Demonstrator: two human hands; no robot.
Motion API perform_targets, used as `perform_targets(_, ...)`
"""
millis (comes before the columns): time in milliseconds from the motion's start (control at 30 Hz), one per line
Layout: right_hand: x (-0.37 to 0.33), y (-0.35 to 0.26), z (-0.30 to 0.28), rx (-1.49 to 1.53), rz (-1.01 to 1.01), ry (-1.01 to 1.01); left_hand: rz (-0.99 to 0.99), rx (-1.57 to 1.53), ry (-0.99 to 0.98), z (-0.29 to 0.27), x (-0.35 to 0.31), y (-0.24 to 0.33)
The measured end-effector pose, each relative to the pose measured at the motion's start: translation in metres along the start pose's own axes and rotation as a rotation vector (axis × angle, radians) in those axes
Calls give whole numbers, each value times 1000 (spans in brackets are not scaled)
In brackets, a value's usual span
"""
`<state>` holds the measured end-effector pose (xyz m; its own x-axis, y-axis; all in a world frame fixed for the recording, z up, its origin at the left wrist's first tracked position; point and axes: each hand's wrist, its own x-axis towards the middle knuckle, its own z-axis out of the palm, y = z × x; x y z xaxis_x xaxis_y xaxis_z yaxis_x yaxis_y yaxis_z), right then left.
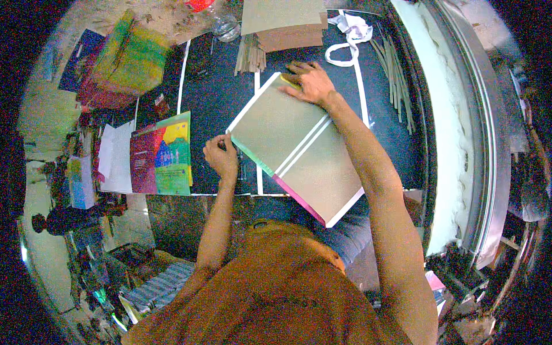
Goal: The person assembles folders by hand and using a machine. The person places cardboard inserts onto a white sheet, folds the edges of the sheet over the cardboard, and then feeds a colorful folder cover through a roller machine to apply adhesive before attaching it to the cardboard base.
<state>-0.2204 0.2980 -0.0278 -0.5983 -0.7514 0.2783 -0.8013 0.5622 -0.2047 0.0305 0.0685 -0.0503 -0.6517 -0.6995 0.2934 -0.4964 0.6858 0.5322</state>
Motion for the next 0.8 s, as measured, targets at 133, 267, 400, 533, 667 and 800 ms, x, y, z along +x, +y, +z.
perform_targets(133, -3, 4, 5, 36, 24, -17, 20, -60, 34, 2, -8, 0)
perform_targets(267, 1, 0, 5, 47, 42, -63, 38, -35, 30, -2, -6, 3)
perform_targets(400, 5, 6, 3, 82, 58, -40, 29, 152, -64, -2, 2, 11)
perform_targets(533, 6, -3, -2, 93, 73, -38, 218, 351, -143, -16, 9, 12)
perform_targets(667, -4, -14, 3, 73, 76, -11, 334, 226, -404, -41, 15, 4)
perform_targets(800, -9, -15, -2, 64, 99, -17, -618, -768, -425, -56, -12, 18)
